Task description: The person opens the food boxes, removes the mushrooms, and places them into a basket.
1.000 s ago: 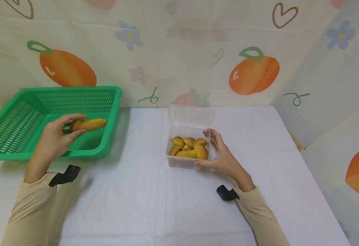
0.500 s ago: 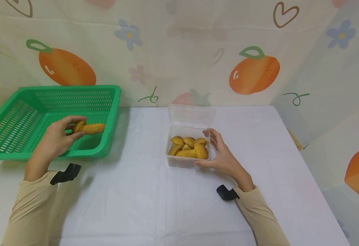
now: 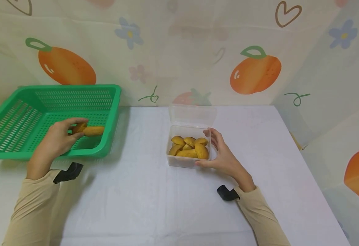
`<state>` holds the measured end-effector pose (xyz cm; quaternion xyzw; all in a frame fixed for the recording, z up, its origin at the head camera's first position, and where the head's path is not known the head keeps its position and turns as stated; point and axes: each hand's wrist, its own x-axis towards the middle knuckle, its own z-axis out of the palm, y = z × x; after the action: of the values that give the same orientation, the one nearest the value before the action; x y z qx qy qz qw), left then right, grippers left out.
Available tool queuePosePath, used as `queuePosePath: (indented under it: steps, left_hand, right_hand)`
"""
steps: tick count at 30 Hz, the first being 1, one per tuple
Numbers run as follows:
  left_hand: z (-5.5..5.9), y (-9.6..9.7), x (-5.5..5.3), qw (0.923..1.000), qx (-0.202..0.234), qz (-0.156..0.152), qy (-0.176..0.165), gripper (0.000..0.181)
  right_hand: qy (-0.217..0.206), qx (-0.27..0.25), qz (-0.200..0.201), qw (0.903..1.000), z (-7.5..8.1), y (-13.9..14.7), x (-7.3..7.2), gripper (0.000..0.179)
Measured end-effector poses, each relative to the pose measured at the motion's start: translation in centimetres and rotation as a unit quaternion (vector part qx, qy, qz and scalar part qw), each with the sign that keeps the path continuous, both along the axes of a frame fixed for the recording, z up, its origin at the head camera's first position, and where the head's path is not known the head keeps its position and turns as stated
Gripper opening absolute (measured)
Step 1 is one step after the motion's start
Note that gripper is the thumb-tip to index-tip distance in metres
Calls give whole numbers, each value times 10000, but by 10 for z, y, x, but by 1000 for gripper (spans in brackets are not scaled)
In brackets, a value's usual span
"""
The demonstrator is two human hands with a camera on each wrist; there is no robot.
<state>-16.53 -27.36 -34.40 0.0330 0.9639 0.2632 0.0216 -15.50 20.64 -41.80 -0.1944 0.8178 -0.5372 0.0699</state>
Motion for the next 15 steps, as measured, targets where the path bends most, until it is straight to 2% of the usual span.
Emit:
queuePosePath:
  steps: [8,13,15]
  left_hand:
    - [2,0,-1,9995,5,-85,-319,41]
    - [2,-1,0,9994,73,-94,-338,41]
    - [2,-1,0,9996,96,-119,-244,42]
  right_hand:
    - [-27,-3,-9,10000,-1,0,0,107]
    - [-33,19,-8,10000,-1,0,0,107]
    - [-15,37,-6,10000,-1,0,0,107]
